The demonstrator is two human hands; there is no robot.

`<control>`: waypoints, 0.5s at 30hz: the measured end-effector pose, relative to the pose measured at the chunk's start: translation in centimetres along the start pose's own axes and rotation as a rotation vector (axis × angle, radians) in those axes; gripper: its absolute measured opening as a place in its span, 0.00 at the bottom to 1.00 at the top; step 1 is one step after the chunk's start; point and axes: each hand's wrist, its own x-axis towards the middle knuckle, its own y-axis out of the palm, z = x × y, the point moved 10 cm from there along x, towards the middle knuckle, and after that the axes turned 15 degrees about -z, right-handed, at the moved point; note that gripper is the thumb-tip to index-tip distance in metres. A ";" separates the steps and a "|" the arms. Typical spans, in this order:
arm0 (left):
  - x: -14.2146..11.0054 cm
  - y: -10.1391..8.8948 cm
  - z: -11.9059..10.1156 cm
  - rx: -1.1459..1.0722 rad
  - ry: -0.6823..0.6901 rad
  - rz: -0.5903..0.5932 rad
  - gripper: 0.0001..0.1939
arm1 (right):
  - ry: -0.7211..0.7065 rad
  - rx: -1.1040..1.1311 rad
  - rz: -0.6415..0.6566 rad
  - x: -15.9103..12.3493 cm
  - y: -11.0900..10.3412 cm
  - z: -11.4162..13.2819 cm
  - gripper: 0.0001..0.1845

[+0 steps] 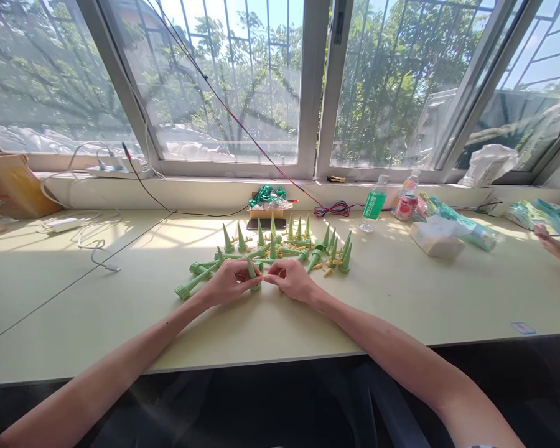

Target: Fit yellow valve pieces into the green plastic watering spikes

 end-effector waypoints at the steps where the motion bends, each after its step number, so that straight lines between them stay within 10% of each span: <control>1: 0.0 0.0 0.0 0.000 -0.002 0.001 0.10 | 0.007 0.004 0.006 0.0 0.1 0.0 0.13; 15: 0.1 -0.1 0.0 -0.012 -0.006 -0.012 0.10 | 0.028 0.037 0.049 -0.2 0.6 -0.3 0.17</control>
